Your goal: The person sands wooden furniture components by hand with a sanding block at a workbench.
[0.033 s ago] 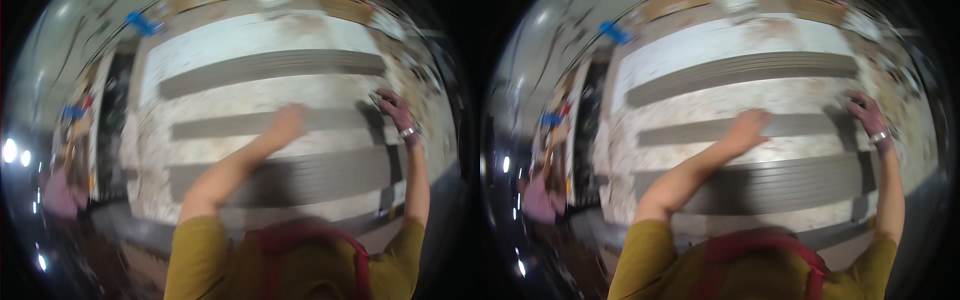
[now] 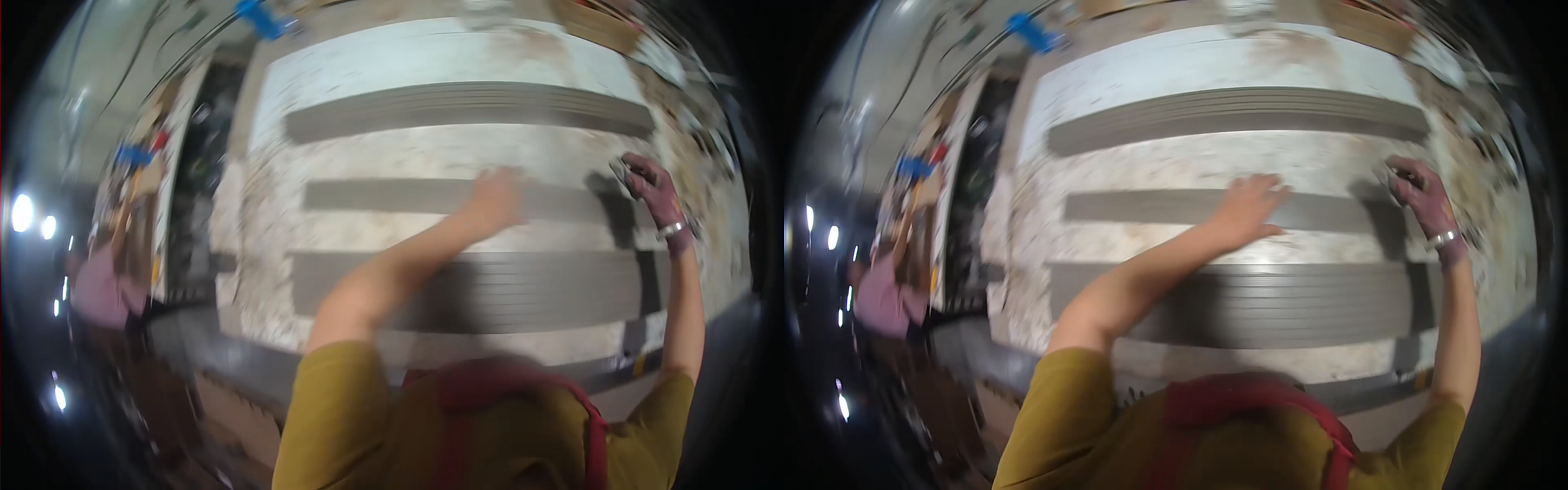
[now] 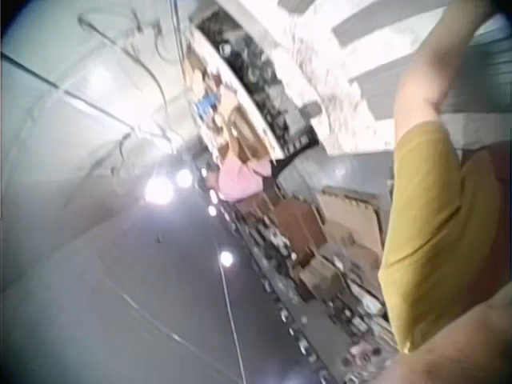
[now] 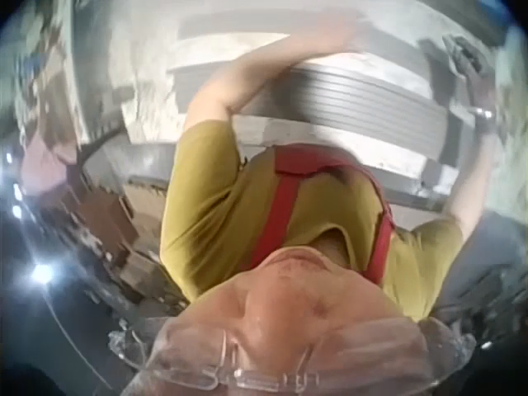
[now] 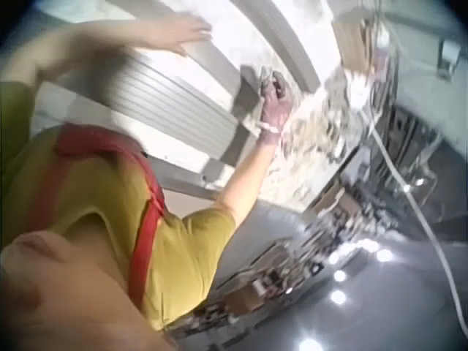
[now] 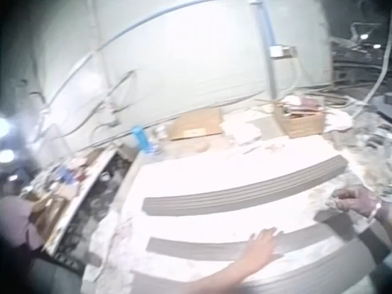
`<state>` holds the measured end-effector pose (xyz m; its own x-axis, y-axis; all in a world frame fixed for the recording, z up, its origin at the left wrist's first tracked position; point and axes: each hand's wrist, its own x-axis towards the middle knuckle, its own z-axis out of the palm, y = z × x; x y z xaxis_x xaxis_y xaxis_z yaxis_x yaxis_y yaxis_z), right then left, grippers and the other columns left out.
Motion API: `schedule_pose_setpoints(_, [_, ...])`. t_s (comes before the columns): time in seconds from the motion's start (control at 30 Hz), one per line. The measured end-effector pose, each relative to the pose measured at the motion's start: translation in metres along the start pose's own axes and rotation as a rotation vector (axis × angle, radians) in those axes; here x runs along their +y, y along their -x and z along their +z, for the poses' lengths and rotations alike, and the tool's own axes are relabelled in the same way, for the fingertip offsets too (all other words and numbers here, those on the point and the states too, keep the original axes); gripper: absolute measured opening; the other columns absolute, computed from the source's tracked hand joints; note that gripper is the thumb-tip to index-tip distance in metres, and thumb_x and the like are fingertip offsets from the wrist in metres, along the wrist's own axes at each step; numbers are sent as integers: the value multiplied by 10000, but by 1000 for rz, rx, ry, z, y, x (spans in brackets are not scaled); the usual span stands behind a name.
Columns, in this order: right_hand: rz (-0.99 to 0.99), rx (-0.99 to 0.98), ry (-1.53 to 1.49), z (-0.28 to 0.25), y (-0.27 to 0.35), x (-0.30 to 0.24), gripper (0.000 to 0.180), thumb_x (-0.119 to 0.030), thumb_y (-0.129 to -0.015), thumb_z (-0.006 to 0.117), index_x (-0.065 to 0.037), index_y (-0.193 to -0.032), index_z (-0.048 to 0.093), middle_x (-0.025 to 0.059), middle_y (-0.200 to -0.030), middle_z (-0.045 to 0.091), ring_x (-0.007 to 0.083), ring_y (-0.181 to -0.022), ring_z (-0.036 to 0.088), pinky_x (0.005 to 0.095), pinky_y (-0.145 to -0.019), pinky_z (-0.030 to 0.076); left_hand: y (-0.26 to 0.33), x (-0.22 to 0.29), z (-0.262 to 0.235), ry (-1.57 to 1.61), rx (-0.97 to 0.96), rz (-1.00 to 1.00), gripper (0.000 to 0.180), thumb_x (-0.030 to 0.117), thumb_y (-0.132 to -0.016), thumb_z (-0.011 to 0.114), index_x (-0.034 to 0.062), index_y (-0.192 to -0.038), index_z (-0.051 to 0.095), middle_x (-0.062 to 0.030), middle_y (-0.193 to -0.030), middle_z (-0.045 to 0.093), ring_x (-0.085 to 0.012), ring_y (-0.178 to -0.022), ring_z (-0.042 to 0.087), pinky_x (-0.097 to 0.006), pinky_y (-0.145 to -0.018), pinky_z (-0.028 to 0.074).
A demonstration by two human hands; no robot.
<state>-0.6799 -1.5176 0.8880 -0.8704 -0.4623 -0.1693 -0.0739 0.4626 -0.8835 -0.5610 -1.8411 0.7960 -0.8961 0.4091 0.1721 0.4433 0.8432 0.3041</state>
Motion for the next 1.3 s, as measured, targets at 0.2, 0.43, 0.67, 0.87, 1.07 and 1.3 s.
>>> schedule_pose_setpoints(0.2, [-553,-223,510,184,-71,-122,333,-202,-855,635,-81,-1161,586,131,-1178,607,339,-1179,513,415,-1018,373,70,-53,-51,-62,-207,-271,793,482,-683,735,113,-1326,455,-161,-1361,384,-342,-1244,371,-540,-967,359])
schedule_pose_setpoints(0.43, [-1041,-498,379,448,-143,-200,175,-144,-803,591,-130,-978,595,157,-941,546,351,-790,584,439,-684,471,73,-74,-6,106,284,-253,636,365,-799,671,59,-1310,446,-119,-1222,524,-254,-1181,455,-376,-984,365])
schedule_pose_setpoints(0.67, [-758,-694,853,516,-173,-226,354,-255,-802,551,-73,-1097,621,189,-1110,613,364,-960,609,426,-836,489,79,-67,-30,462,96,-336,638,396,-819,652,49,-1315,451,-110,-1275,513,-205,-1231,425,-398,-1001,361])
schedule_pose_setpoints(0.87, [-694,-318,671,399,-167,-202,345,-194,-830,559,-48,-1141,599,178,-1103,633,343,-1016,605,424,-897,458,83,-48,-112,43,-234,-278,578,353,-719,755,40,-1157,543,-109,-1157,577,-240,-1142,510,-451,-920,420])
schedule_pose_setpoints(1.07, [-396,22,82,191,-80,-92,308,-138,-849,617,-50,-1145,608,105,-1126,605,236,-988,595,341,-919,439,109,-75,-36,153,-24,-91,644,335,-721,745,41,-1227,477,-187,-1201,551,-357,-1103,531,-446,-923,429])
schedule_pose_setpoints(1.3, [-124,442,-204,73,29,-7,365,-218,-859,659,-16,-1160,611,65,-1096,627,146,-1001,575,262,-894,443,99,-37,-62,240,10,-226,296,181,-795,680,37,-1039,595,-165,-986,619,-354,-928,571,-404,-787,456])
